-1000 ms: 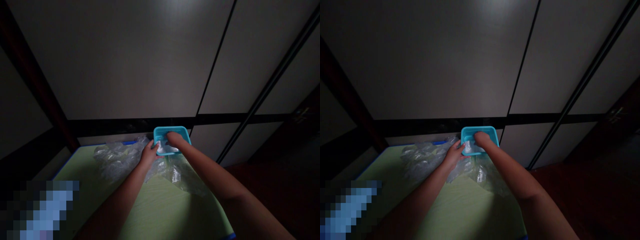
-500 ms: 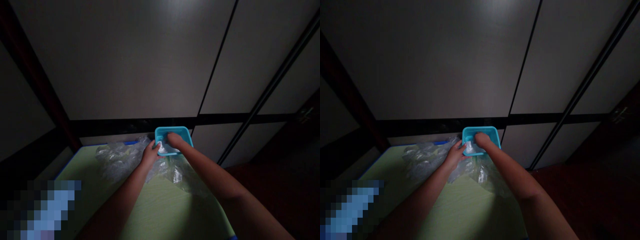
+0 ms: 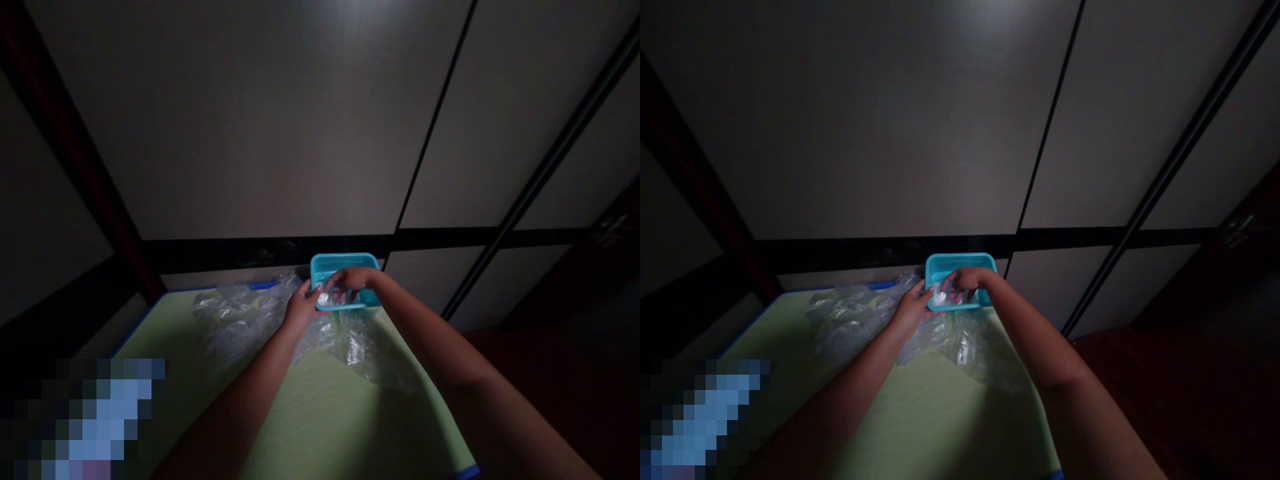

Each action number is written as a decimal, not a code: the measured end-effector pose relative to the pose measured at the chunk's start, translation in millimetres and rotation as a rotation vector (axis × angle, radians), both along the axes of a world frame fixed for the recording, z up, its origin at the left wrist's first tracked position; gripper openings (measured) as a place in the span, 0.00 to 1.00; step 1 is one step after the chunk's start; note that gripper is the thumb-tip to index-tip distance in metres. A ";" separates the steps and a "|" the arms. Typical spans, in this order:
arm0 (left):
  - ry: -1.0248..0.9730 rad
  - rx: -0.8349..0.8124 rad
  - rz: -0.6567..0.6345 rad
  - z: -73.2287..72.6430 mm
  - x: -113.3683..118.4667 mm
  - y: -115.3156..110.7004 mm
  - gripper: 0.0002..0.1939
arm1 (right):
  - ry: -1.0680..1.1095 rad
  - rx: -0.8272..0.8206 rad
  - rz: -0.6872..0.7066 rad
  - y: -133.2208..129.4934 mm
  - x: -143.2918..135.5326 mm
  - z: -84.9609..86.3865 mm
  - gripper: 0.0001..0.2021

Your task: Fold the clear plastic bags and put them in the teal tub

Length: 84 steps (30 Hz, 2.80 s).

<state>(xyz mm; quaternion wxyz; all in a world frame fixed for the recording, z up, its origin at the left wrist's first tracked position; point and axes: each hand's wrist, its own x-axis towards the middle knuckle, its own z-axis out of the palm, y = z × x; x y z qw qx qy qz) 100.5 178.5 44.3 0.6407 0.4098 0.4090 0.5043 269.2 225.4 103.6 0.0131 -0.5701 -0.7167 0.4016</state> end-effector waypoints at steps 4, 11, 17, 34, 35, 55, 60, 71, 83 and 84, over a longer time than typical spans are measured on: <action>0.012 -0.013 0.012 -1.8 0.0 0.7 0.18 | 0.049 -0.127 -0.036 11.5 -0.1 -14.3 0.16; 0.005 -0.007 0.027 -4.1 -0.8 2.1 0.17 | 0.071 -0.202 -0.091 21.1 -4.1 -23.3 0.18; 0.010 -0.027 0.016 -0.7 -0.9 3.2 0.17 | 0.170 -0.191 -0.094 10.2 4.8 -1.7 0.21; 0.072 -0.093 0.034 13.8 5.6 30.8 0.15 | 0.369 0.252 0.038 -87.8 73.5 35.2 0.15; 0.078 -0.095 0.034 15.4 6.8 31.9 0.15 | 0.364 0.253 0.050 -92.2 76.5 33.5 0.16; 0.250 0.014 0.242 32.7 -74.1 -1.1 0.18 | 0.181 0.477 0.140 -122.8 28.8 -5.0 0.15; 0.317 0.048 0.313 21.4 -129.2 -41.5 0.16 | -0.067 0.607 0.205 -111.0 -41.9 -31.3 0.18; 0.353 0.223 0.227 -19.8 -149.4 -83.7 0.22 | -0.373 0.647 -0.138 -75.3 -129.4 -79.8 0.21; 0.342 0.359 0.114 -23.1 -153.3 -84.9 0.31 | -0.223 0.887 -0.313 -78.9 -107.2 -50.5 0.16; 0.343 0.364 0.132 -23.0 -154.0 -84.6 0.31 | -0.214 0.910 -0.318 -80.2 -107.0 -44.8 0.17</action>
